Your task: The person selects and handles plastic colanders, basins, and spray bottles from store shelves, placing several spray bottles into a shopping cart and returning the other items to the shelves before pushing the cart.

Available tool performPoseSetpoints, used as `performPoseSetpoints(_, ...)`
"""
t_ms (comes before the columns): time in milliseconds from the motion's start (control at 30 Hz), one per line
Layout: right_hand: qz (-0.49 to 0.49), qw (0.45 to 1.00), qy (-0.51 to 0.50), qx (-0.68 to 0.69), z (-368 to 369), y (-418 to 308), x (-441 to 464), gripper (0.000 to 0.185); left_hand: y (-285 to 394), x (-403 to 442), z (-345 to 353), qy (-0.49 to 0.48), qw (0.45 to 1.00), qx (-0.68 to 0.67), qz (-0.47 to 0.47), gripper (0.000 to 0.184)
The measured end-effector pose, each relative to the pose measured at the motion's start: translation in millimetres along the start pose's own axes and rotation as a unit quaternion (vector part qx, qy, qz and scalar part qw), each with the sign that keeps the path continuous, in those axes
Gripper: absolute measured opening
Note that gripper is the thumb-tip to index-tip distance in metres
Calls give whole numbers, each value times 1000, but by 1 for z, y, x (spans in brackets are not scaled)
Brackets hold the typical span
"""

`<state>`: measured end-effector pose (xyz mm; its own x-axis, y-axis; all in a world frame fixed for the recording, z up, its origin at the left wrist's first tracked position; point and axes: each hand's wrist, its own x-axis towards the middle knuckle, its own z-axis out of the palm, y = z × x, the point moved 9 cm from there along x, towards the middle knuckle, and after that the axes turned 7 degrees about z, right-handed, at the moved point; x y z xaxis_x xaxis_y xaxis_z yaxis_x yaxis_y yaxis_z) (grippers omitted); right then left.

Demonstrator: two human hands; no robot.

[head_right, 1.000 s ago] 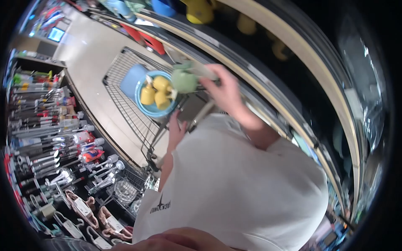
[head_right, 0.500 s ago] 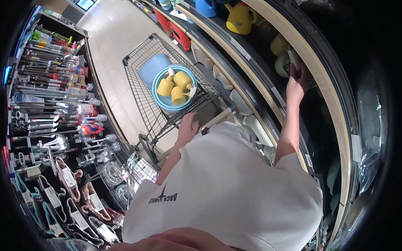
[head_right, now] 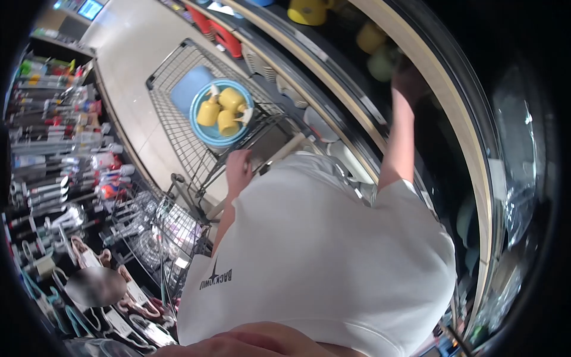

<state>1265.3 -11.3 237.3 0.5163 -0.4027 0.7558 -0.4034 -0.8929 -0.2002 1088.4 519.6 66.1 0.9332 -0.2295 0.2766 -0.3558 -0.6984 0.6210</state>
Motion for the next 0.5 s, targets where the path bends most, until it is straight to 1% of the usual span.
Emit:
performPoseSetpoints(67,-6,998,-20,51,-29,-19,-4,72,1,-6,-17,79,994,68,6,38)
performPoseSetpoints(100,7,995,-18,100,-45,-29,-9,67,-9,-13,-17,90,991,93,-24,39)
performPoseSetpoints(133,7,995,-20,98,-56,-38,-14,67,-8,-11,-16,87,992,92,-25,39)
performPoseSetpoints(200,1,993,6,118,-79,-54,-29,66,-9,-12,-31,141,976,156,-65,40)
performPoseSetpoints(233,-17,982,-21,189,-84,-60,-34,63,-15,-12,-28,125,975,165,-77,38)
performPoseSetpoints(267,-22,976,-4,217,-100,-73,-38,60,-22,-13,-25,121,974,169,-89,38)
performPoseSetpoints(333,-1,952,-49,303,-84,-72,-55,53,-40,-17,-5,53,984,104,-134,35)
performPoseSetpoints(367,28,955,-91,281,-62,-61,-70,46,-44,-20,-4,50,982,105,-147,35)
performPoseSetpoints(400,24,955,-75,284,-80,-82,-76,41,-45,-19,-2,36,983,100,-148,35)
performPoseSetpoints(467,-24,921,-81,381,-88,-109,-86,39,-47,-20,2,22,983,97,-157,35)
performPoseSetpoints(500,-40,903,-111,413,-84,-118,-96,38,-47,-20,2,26,983,104,-152,34)
